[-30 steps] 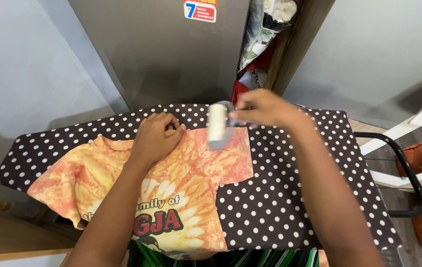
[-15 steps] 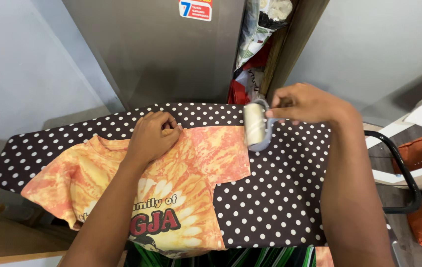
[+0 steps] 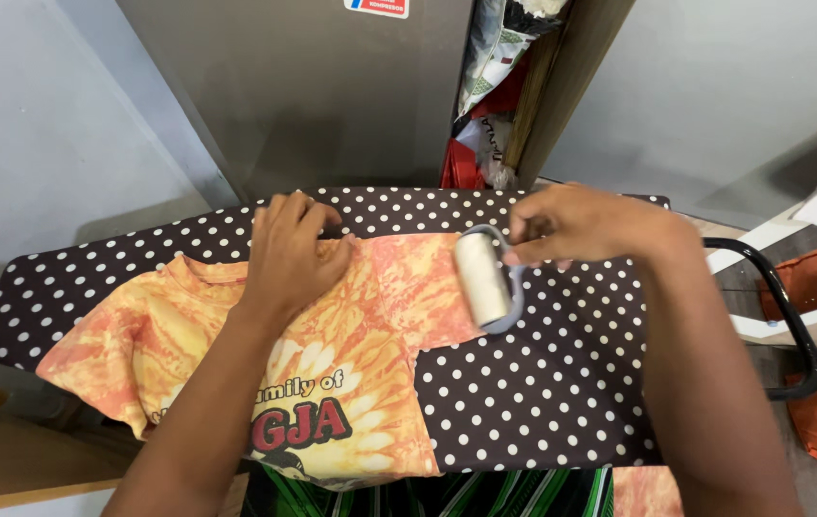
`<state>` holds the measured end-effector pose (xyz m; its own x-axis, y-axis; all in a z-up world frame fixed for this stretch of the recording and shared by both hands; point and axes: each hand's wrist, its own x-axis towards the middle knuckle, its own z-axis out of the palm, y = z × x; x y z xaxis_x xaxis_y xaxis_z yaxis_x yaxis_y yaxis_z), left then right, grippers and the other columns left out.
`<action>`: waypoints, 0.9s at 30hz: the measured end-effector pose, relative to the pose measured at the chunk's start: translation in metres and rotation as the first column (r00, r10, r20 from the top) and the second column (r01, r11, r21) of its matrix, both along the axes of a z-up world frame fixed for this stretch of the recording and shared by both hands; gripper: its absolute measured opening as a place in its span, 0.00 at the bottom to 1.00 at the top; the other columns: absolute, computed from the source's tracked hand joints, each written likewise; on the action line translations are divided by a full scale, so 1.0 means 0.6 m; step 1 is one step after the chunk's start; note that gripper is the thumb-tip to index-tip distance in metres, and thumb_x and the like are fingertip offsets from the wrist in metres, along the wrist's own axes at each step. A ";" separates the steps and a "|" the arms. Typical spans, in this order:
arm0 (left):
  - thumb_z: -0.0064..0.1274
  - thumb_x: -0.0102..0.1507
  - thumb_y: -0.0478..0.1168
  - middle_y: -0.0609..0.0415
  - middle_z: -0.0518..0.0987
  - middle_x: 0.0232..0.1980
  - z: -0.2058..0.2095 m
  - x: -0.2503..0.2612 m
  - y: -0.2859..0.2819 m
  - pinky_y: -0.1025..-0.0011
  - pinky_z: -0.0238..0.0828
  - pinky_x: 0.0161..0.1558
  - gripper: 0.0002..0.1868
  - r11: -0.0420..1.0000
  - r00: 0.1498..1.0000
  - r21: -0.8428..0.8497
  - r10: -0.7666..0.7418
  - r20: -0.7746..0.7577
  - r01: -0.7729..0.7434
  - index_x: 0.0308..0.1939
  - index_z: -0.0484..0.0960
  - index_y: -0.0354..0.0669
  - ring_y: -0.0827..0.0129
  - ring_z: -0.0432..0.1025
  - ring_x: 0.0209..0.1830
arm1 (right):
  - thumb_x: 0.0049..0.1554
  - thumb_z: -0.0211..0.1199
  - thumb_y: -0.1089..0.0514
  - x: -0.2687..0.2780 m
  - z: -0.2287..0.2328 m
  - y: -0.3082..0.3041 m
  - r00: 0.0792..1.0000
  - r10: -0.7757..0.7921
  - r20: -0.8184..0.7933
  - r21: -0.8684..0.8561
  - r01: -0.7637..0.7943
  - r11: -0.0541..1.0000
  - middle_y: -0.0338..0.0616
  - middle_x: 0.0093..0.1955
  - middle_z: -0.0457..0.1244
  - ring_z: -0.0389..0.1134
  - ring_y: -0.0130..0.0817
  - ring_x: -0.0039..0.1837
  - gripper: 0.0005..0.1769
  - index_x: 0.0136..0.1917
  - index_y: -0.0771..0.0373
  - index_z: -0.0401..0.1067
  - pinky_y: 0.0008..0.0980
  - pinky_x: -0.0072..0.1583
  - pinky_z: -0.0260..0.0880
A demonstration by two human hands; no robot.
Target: The person uses a lint roller to remove lint from a tie-dye t-shirt on a polka-dotted ironing board. They roll the tool over the back and front of the shirt, repositioning the garment to cover different areas.
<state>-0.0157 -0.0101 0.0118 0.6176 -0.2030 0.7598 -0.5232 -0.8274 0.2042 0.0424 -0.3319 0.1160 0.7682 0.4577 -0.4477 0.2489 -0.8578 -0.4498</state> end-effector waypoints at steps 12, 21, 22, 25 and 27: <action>0.66 0.51 0.49 0.50 0.74 0.31 -0.003 -0.183 -0.122 0.58 0.68 0.36 0.17 0.985 0.914 0.058 -0.126 -0.386 0.161 0.26 0.78 0.41 0.55 0.70 0.37 | 0.56 0.66 0.51 -0.001 -0.072 0.053 0.971 0.216 0.105 0.312 -0.239 0.920 0.39 0.37 0.69 0.67 0.25 0.33 0.13 0.45 0.63 0.74 0.30 0.37 0.70; 0.61 0.51 0.41 0.50 0.75 0.33 -0.007 -0.202 -0.105 0.58 0.68 0.36 0.09 0.998 0.878 0.056 -0.006 -0.479 0.037 0.29 0.80 0.41 0.55 0.70 0.38 | 0.55 0.66 0.49 -0.031 -0.026 -0.021 0.933 0.207 0.296 0.007 -0.218 0.976 0.40 0.37 0.73 0.72 0.35 0.37 0.11 0.47 0.56 0.77 0.39 0.43 0.71; 0.61 0.51 0.42 0.50 0.75 0.33 -0.007 -0.201 -0.106 0.58 0.69 0.37 0.09 0.998 0.876 0.055 -0.007 -0.483 0.039 0.28 0.80 0.41 0.55 0.70 0.38 | 0.55 0.66 0.49 -0.037 -0.030 -0.010 0.915 0.253 0.315 0.071 -0.288 0.955 0.41 0.38 0.72 0.73 0.35 0.38 0.11 0.46 0.58 0.76 0.38 0.43 0.71; 0.61 0.50 0.42 0.49 0.75 0.35 -0.009 -0.199 -0.107 0.57 0.67 0.35 0.10 0.996 0.883 0.083 0.019 -0.468 0.022 0.29 0.80 0.40 0.55 0.71 0.38 | 0.57 0.66 0.50 -0.057 -0.051 0.025 0.877 0.329 0.351 0.221 -0.419 0.881 0.42 0.40 0.72 0.73 0.34 0.40 0.13 0.46 0.61 0.75 0.37 0.45 0.71; 0.61 0.49 0.42 0.50 0.75 0.34 -0.008 -0.201 -0.106 0.57 0.67 0.35 0.10 0.997 0.873 0.075 0.021 -0.487 0.018 0.28 0.80 0.40 0.56 0.71 0.38 | 0.57 0.67 0.50 -0.062 -0.056 0.040 0.879 0.323 0.352 0.274 -0.426 0.862 0.42 0.42 0.73 0.73 0.33 0.42 0.14 0.46 0.62 0.75 0.37 0.46 0.71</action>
<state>-0.1363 -0.0739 0.0072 0.9058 -0.2459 0.3450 -0.3721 -0.8511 0.3703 0.0052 -0.3079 0.0824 0.5759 0.8175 -0.0053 0.6811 -0.4834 -0.5500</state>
